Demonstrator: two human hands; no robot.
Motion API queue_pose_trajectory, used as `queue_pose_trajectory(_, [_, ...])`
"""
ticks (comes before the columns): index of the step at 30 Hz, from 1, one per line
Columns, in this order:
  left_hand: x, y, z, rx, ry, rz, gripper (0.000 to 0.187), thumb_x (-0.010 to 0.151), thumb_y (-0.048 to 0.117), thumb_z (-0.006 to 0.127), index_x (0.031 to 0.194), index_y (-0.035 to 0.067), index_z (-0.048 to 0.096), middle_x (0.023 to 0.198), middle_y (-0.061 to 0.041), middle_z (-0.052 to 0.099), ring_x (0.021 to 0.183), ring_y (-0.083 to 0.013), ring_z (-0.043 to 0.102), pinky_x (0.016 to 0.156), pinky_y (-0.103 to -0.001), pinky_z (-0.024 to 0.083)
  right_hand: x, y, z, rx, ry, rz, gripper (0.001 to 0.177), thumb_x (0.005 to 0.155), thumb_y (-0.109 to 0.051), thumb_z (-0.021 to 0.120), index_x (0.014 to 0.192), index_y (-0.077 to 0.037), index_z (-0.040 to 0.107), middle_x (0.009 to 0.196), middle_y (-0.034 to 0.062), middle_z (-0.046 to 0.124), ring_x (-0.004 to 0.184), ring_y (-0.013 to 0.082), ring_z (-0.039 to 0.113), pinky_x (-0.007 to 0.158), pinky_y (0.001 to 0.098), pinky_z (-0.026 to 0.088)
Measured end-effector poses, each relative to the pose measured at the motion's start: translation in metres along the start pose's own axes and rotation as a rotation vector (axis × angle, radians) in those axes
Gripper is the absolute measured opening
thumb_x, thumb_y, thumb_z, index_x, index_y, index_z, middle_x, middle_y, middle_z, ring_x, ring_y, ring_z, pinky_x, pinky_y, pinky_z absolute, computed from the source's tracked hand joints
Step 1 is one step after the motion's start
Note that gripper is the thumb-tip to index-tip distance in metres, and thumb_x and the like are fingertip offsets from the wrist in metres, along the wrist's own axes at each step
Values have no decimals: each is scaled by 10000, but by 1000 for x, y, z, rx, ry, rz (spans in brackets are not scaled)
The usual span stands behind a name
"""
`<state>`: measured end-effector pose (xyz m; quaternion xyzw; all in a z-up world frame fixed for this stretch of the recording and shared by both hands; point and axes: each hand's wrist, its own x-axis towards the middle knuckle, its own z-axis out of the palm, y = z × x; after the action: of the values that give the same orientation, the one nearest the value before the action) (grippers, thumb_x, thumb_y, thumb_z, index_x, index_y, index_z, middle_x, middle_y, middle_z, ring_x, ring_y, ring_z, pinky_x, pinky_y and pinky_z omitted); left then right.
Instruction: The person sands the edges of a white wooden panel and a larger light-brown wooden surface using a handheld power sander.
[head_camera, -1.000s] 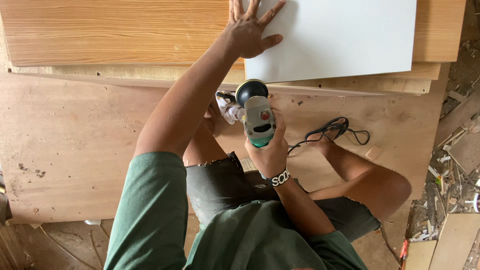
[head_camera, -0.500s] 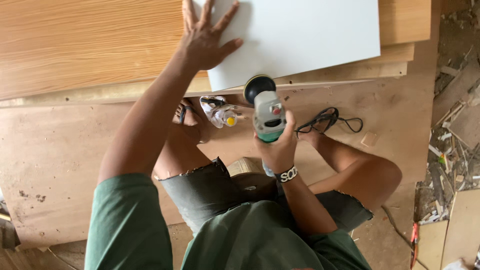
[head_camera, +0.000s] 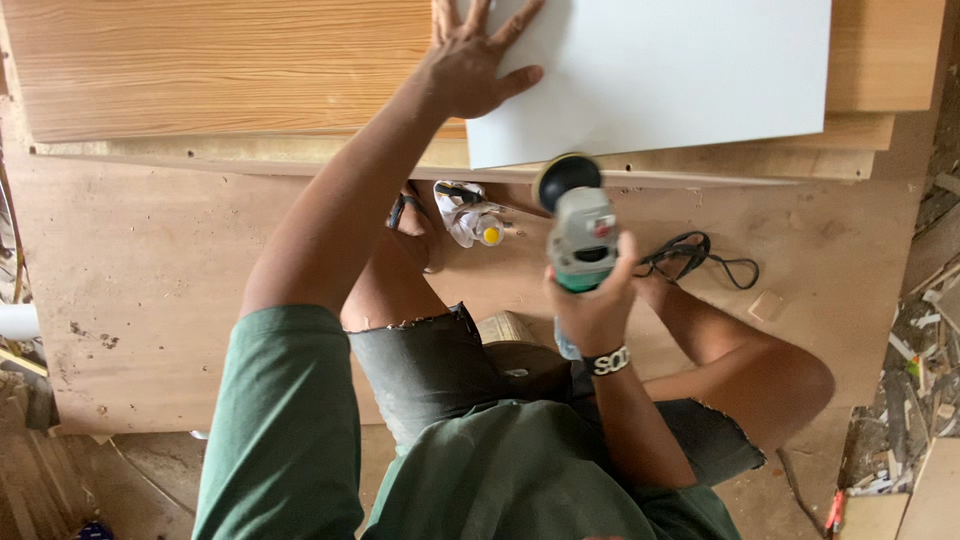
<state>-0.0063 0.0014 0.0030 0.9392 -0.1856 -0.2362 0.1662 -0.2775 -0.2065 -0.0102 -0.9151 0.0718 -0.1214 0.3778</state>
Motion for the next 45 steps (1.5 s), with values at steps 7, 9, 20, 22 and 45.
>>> queue_pose_trajectory(7, [7,-7,12,2,12,23,710,1082,734,364,1630,461,4,1704,-214,-3,1426,-676,-34,1196,-722,43,-9,-53,31,-18,-146,45,905,684,-183,840,1452,-120,367,1282,154,677,950,394,738,739,498,589])
queue_pose_trajectory(9, [10,-9,15,25,81,52,719,1077,750,382,1634,457,34,1694,-207,37,1416,-683,22,1196,-716,81,-8,-59,36,-17,-150,1,911,682,-149,833,1457,-116,354,1342,146,641,993,393,730,785,475,581])
queue_pose_trajectory(20, [17,-10,23,44,66,53,725,1098,781,353,1616,467,-45,1712,-203,51,1447,-641,107,1202,-694,127,6,-41,6,-59,-65,199,997,661,-179,864,1490,-75,321,1301,182,649,1077,337,692,867,427,536])
queue_pose_trajectory(22, [14,-7,18,32,47,52,721,1093,768,343,1621,460,-39,1714,-207,34,1447,-656,72,1205,-694,104,4,-41,6,-30,-68,104,999,654,-131,883,1479,-35,329,1195,179,681,968,311,719,749,398,591])
queue_pose_trajectory(45, [1,-7,20,33,214,117,740,1036,758,349,1649,380,176,1652,-243,153,1372,-689,23,1132,-807,141,8,-16,8,-12,-96,18,945,688,-144,850,1469,-12,334,1295,254,626,1027,377,724,727,447,621])
